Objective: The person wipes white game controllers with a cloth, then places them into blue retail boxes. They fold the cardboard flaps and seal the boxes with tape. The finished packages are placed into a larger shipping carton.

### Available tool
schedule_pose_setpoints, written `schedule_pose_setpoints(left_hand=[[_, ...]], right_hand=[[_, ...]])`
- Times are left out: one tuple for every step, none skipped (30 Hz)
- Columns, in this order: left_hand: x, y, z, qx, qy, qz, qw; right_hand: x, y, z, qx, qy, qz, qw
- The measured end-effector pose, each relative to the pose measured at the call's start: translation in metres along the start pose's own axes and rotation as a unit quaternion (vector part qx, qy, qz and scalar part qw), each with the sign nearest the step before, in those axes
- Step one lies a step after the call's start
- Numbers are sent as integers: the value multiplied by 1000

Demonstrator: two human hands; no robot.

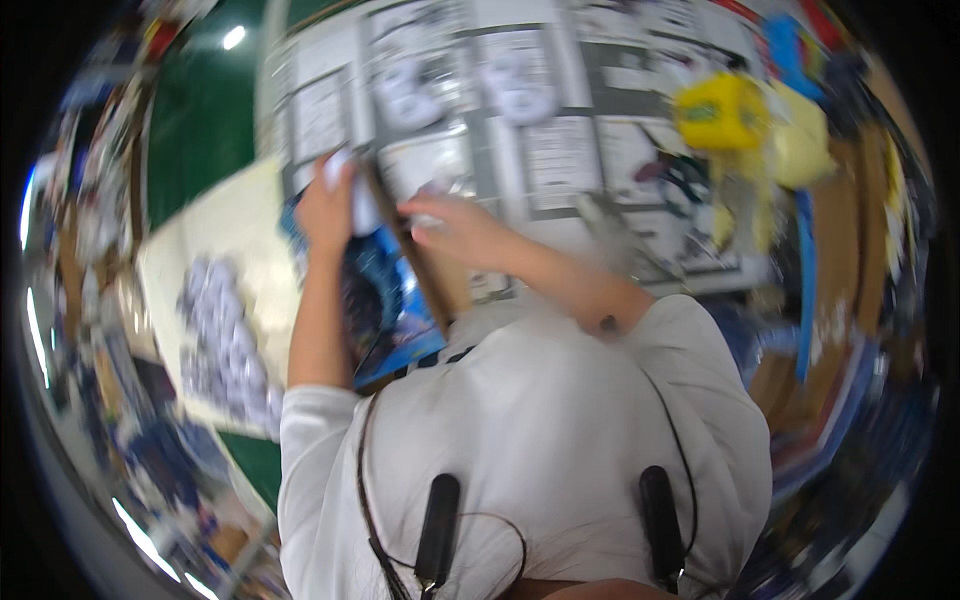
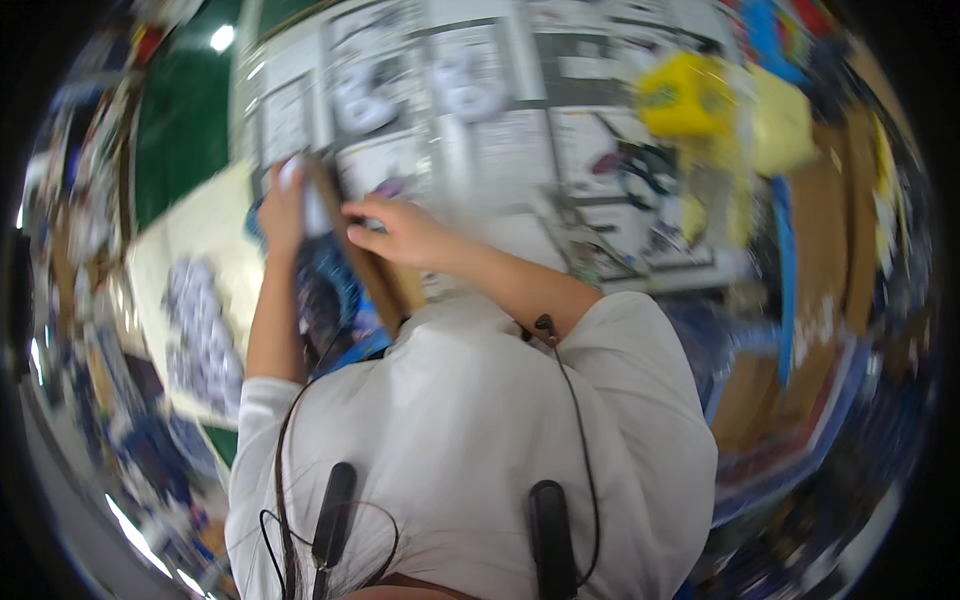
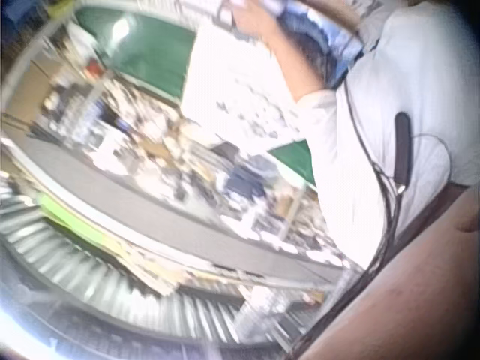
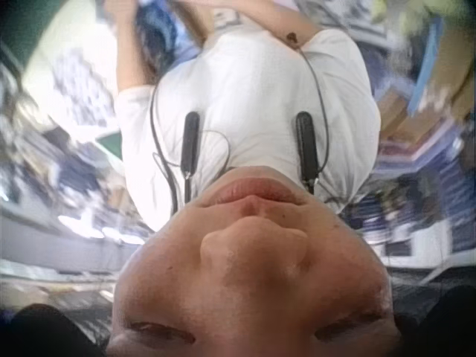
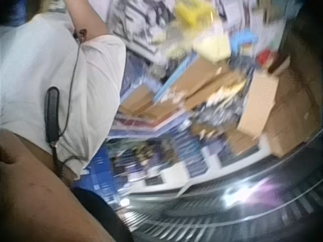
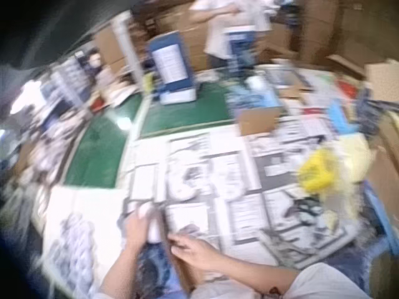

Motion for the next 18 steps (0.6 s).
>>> schedule_pose_setpoints(left_hand=[[3, -2, 0, -3, -35, 19, 999], [10, 1, -13, -9, -66, 31, 997], [12, 2, -22, -31, -46, 9, 998], [16, 2, -38, 29, -58, 33, 997], [9, -2, -19, -36, -96, -19, 995], [7, 2, -35, 22, -131, -2, 991], [8, 7, -40, 98, -112, 11, 989], [2, 6, -31, 99, -121, 14, 988], [0, 10, -34, 101, -130, 26, 986], [2, 9, -9, 88, -175, 24, 980], [0, 16, -8, 96, -164, 34, 981], [-3, 21, -11, 101, -151, 49, 982], [-7, 20, -3, 107, -145, 49, 982], [-11, 19, 5, 110, -140, 49, 983], [-17, 16, 11, 110, -133, 54, 984], [-19, 13, 15, 127, -143, 55, 980], [-21, 10, 19, 144, -154, 57, 976], [-23, 6, 23, 159, -164, 60, 972]], right_hand=[[-27, -33, 10, 30, 17, 72, 997], [-56, -68, 20, 60, 26, 149, 987], [-89, -109, 29, 114, -43, 265, 957], [-123, -158, 39, 154, -84, 377, 910], [-155, -215, 53, 193, -121, 483, 846], [-186, -275, 64, 228, -205, 570, 762], [-215, -343, 60, 246, -256, 638, 683], [-231, -390, 30, 355, -282, 687, 568], [-248, -448, 33, 402, -321, 716, 472], [-256, -503, 33, 516, -298, 684, 421], [-262, -552, 49, 578, -316, 621, 425], [-266, -580, 69, 633, -331, 551, 431], [-267, -582, 78, 666, -327, 482, 466], [-268, -582, 85, 693, -323, 409, 498], [-271, -577, 95, 712, -318, 331, 531], [-274, -582, 103, 689, -331, 375, 525], [-274, -589, 117, 664, -344, 417, 517], [-276, -586, 119, 635, -357, 458, 509]])
Point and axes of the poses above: each hand's wrist, its own y-axis towards the middle knuckle, its own x-axis out of the palm, z = x × y, the point moved 3 cm from there along y, towards the middle knuckle, and after that the axes turned 10 degrees about -y, right-handed, at the moved point
